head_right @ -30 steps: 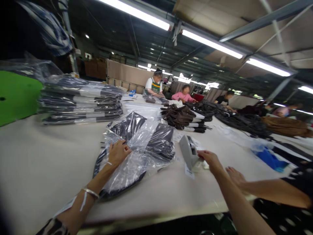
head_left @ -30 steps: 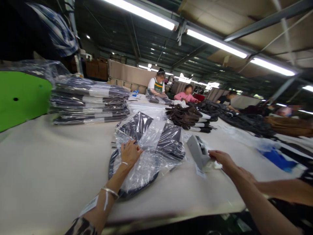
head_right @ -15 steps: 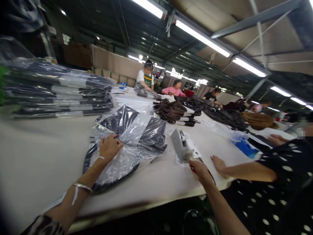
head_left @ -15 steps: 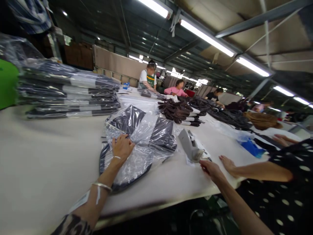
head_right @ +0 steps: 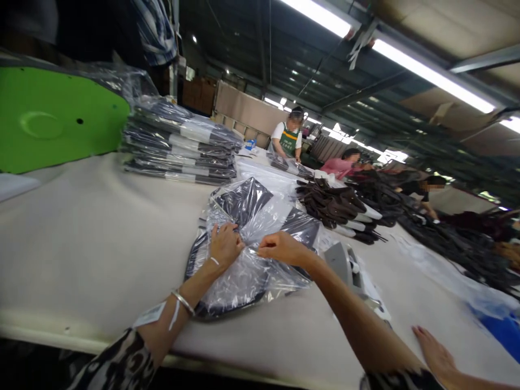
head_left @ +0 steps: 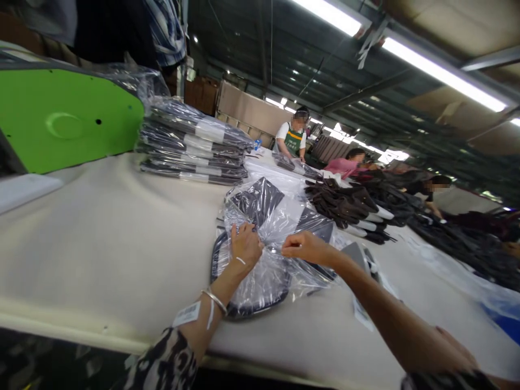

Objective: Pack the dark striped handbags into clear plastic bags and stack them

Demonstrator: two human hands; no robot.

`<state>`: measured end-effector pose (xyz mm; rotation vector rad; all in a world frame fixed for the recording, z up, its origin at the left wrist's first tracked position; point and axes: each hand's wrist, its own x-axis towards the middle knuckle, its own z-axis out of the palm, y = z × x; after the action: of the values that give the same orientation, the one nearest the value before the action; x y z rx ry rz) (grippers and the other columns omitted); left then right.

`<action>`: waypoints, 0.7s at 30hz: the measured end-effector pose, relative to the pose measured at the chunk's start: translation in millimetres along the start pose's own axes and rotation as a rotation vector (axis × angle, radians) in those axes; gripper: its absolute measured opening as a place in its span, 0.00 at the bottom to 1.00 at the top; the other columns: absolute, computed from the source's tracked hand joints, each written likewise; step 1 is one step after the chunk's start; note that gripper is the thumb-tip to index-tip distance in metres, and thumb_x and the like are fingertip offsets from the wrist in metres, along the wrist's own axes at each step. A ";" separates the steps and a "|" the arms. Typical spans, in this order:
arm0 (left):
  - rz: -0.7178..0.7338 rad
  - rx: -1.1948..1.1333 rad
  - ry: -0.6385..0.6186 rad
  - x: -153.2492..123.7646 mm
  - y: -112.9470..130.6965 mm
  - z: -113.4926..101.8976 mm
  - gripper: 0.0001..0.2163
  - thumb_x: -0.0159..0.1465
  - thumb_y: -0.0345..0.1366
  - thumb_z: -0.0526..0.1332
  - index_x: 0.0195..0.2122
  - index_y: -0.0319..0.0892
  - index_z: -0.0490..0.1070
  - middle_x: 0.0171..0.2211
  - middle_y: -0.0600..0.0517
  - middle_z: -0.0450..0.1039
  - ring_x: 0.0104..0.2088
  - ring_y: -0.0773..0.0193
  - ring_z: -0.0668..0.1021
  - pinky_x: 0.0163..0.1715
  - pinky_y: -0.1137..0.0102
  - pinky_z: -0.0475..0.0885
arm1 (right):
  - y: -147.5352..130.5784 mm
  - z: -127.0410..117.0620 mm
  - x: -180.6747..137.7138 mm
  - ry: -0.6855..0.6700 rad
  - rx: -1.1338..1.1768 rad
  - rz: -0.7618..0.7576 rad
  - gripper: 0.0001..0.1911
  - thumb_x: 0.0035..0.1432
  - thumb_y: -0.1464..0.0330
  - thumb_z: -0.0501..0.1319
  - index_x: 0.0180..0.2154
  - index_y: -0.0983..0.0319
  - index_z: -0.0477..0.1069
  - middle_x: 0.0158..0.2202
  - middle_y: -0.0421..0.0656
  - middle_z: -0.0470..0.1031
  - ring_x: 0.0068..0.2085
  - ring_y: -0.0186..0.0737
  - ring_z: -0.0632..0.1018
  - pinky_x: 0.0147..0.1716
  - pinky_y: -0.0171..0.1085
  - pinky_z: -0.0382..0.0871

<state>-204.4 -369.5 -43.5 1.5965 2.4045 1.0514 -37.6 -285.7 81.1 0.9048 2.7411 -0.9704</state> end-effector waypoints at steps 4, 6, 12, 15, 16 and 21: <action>0.006 -0.017 0.023 -0.6 -2.4 2.7 0.05 0.59 0.35 0.63 0.31 0.44 0.80 0.58 0.46 0.72 0.63 0.51 0.65 0.67 0.48 0.42 | -11.1 -0.4 85.0 -0.223 -0.404 -0.067 0.08 0.50 0.64 0.65 0.30 0.62 0.80 0.24 0.36 0.76 0.27 0.33 0.72 0.26 0.30 0.59; 0.011 -0.028 0.017 -0.4 -3.7 2.1 0.06 0.59 0.35 0.63 0.32 0.44 0.80 0.58 0.47 0.72 0.63 0.51 0.65 0.67 0.47 0.43 | -10.4 1.0 113.4 -0.256 -0.607 -0.076 0.07 0.48 0.64 0.68 0.29 0.61 0.81 0.25 0.38 0.77 0.29 0.35 0.74 0.26 0.31 0.60; 0.018 -0.023 -0.015 2.2 -7.6 -0.3 0.07 0.59 0.33 0.62 0.35 0.44 0.80 0.57 0.47 0.73 0.63 0.52 0.65 0.68 0.48 0.42 | -10.5 9.6 146.1 -0.290 -0.748 -0.057 0.09 0.43 0.62 0.72 0.24 0.61 0.80 0.22 0.43 0.78 0.27 0.39 0.77 0.28 0.32 0.65; 0.034 -0.011 0.001 2.7 -9.2 3.1 0.08 0.60 0.32 0.60 0.36 0.44 0.80 0.57 0.46 0.73 0.63 0.52 0.65 0.68 0.49 0.41 | -13.0 14.7 147.6 -0.239 -0.804 -0.021 0.12 0.38 0.61 0.75 0.23 0.61 0.79 0.21 0.43 0.77 0.29 0.43 0.79 0.31 0.33 0.68; 0.039 -0.011 0.007 2.5 -9.5 4.5 0.08 0.60 0.33 0.60 0.37 0.44 0.79 0.57 0.46 0.73 0.63 0.52 0.65 0.68 0.49 0.41 | -14.0 16.5 147.1 -0.220 -0.820 -0.012 0.12 0.37 0.61 0.75 0.23 0.61 0.78 0.21 0.43 0.77 0.31 0.45 0.80 0.32 0.34 0.69; 0.057 -0.017 -0.003 0.3 -8.7 7.2 0.09 0.61 0.32 0.60 0.40 0.44 0.78 0.59 0.44 0.71 0.65 0.50 0.63 0.68 0.48 0.39 | -15.2 17.2 134.2 -0.049 -0.900 -0.016 0.22 0.39 0.60 0.77 0.37 0.62 0.79 0.40 0.52 0.80 0.46 0.58 0.79 0.48 0.47 0.70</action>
<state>-208.4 -367.7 -53.8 1.6692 2.3549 1.0745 -157.9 -237.9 38.8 0.6514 2.6650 0.2725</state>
